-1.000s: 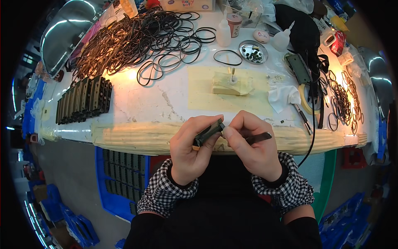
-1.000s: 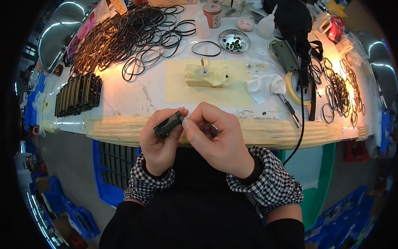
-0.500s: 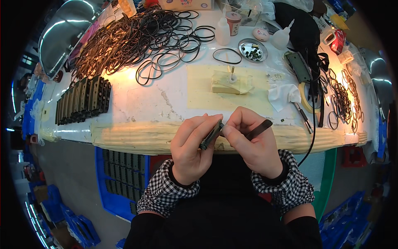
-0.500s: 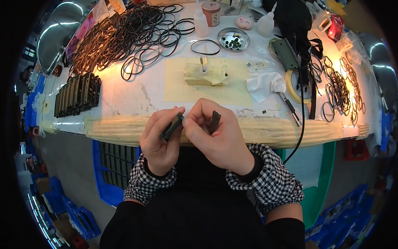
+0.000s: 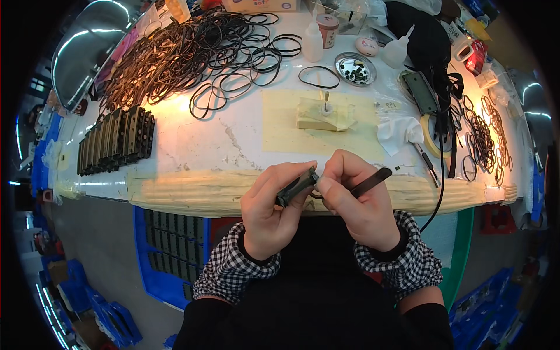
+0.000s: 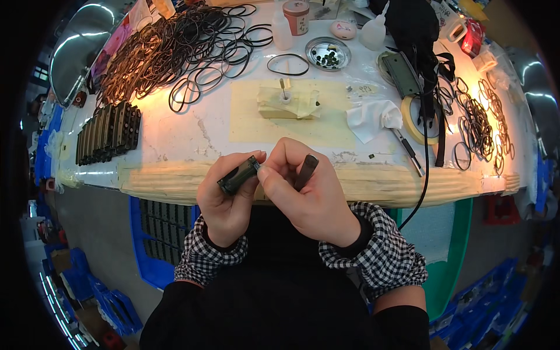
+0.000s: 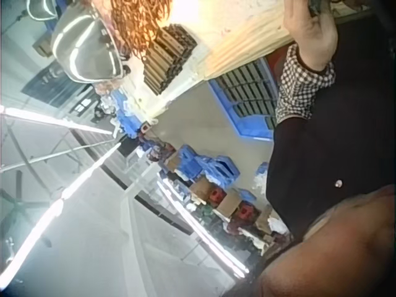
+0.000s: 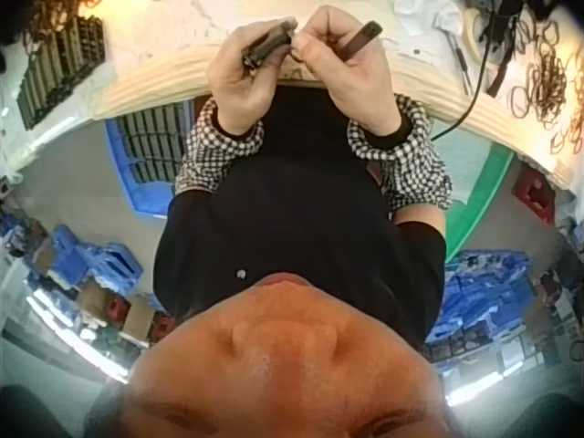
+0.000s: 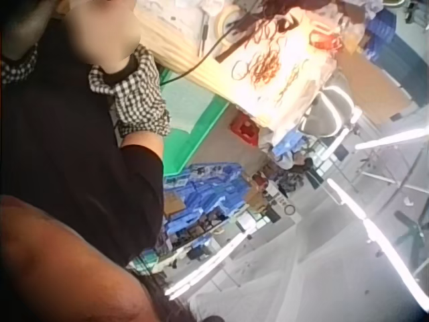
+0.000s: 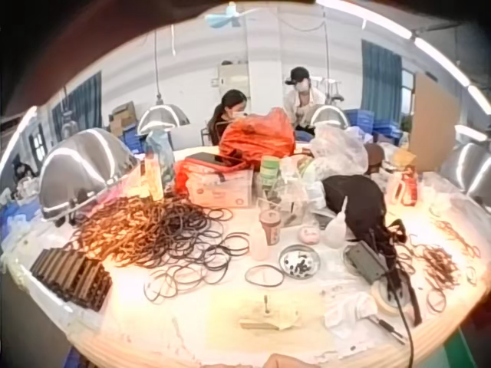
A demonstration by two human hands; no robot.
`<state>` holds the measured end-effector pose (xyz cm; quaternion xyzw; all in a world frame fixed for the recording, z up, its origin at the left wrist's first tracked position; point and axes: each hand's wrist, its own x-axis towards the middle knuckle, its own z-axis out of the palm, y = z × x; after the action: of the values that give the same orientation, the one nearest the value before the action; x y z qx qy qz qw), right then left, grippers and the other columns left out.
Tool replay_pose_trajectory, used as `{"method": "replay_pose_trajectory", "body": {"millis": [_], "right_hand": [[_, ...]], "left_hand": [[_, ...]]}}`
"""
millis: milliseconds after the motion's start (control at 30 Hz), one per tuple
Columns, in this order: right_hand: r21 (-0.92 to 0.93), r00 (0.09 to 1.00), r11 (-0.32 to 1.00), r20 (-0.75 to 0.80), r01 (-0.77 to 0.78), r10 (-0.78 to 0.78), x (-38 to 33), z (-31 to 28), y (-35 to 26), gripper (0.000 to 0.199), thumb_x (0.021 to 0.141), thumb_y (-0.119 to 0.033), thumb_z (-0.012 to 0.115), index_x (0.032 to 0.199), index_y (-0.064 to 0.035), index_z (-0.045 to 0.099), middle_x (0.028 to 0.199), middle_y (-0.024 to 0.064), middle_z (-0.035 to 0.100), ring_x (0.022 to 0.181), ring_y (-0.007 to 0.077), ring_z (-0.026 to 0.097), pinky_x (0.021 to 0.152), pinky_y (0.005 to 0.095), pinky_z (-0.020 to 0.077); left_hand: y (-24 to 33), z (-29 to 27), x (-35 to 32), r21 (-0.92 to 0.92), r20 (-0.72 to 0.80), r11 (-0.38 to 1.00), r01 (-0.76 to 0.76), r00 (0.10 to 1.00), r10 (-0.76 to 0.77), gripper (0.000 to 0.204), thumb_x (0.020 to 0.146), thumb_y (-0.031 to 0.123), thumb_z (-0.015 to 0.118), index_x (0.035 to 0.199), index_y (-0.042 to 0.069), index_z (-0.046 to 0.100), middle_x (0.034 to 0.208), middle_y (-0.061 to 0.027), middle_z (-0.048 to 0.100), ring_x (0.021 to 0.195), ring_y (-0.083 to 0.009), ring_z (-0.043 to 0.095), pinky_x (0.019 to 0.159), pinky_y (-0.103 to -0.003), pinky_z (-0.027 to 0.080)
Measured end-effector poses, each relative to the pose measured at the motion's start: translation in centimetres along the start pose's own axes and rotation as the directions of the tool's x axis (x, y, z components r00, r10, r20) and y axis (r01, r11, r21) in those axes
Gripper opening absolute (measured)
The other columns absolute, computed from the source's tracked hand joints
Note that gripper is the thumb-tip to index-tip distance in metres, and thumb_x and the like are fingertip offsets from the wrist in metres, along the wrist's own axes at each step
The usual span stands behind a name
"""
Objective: Manually assembling electronic housing components by inserting wire loops using tweezers.
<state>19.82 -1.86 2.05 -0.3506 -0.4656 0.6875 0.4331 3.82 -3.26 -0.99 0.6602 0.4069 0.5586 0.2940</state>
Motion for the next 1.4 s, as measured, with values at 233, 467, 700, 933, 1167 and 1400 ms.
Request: {"method": "replay_pose_trajectory", "body": {"millis": [233,467,700,933,1167,1400], "right_hand": [[0.081,0.999,0.996,0.044,-0.025,0.021,0.1,-0.1,0.0,0.015,0.092,-0.008,0.059,0.081,-0.0067,0.049,0.070,-0.0065,0.045,0.062,0.0000,0.036,0.054,0.0185,0.0295],[-0.124,0.995,0.987,0.011,0.103,-0.103,0.3,0.0,0.5,0.015,0.092,-0.008,0.059,0.081,-0.0065,0.048,0.070,-0.0062,0.046,0.061,-0.0003,0.036,0.053,0.0188,0.0290],[-0.144,0.995,0.984,0.021,0.104,-0.102,0.3,0.0,0.4,0.016,0.092,-0.008,0.059,0.080,-0.0067,0.048,0.068,-0.0070,0.044,0.061,-0.0002,0.034,0.052,0.0195,0.0276],[-0.111,0.995,0.989,0.049,0.095,-0.090,0.4,0.1,0.4,0.017,0.092,-0.009,0.058,0.079,-0.0072,0.046,0.068,-0.0070,0.042,0.061,0.0007,0.033,0.052,0.0204,0.0270],[-0.177,0.991,0.975,0.052,0.131,-0.123,0.6,0.1,0.7,0.016,0.091,-0.009,0.059,0.079,-0.0066,0.048,0.068,-0.0061,0.047,0.061,-0.0001,0.037,0.052,0.0194,0.0290],[-0.153,0.993,0.981,0.013,0.118,-0.117,0.9,0.1,1.1,0.019,0.089,-0.010,0.067,0.080,-0.0060,0.050,0.068,-0.0063,0.050,0.055,-0.0020,0.036,0.047,0.0173,0.0267]], "left_hand": [[-0.3,0.0,-0.4,-0.148,0.014,0.986,0.079,0.997,-0.077,0.026,0.087,-0.003,0.065,0.112,-0.002,0.063,0.101,-0.0125,0.066,0.086,-0.0179,0.065,0.077,-0.026,0.050],[-0.1,0.2,-0.3,-0.144,-0.008,0.986,0.082,0.996,-0.084,0.025,0.088,-0.003,0.064,0.113,-0.002,0.062,0.099,-0.0119,0.065,0.086,-0.0169,0.063,0.076,-0.026,0.050],[0.0,0.2,-0.1,-0.017,-0.027,0.999,-0.040,0.999,0.040,0.028,0.084,-0.007,0.064,0.112,-0.003,0.061,0.100,-0.0139,0.063,0.086,-0.0212,0.062,0.076,-0.029,0.051],[-0.2,0.3,-0.2,0.068,-0.036,0.990,-0.125,0.991,0.127,0.033,0.082,-0.009,0.065,0.114,-0.004,0.061,0.098,-0.0140,0.062,0.086,-0.0226,0.062,0.077,-0.030,0.051],[-0.3,0.3,-0.4,0.035,-0.037,0.995,-0.092,0.995,0.093,0.030,0.085,-0.009,0.062,0.114,-0.004,0.059,0.099,-0.0130,0.061,0.086,-0.0208,0.062,0.077,-0.028,0.050],[-0.4,0.1,-0.7,-0.157,-0.063,0.987,0.018,0.998,-0.028,0.029,0.088,-0.007,0.059,0.116,-0.003,0.055,0.101,-0.0137,0.060,0.089,-0.0203,0.060,0.080,-0.028,0.047]]}}
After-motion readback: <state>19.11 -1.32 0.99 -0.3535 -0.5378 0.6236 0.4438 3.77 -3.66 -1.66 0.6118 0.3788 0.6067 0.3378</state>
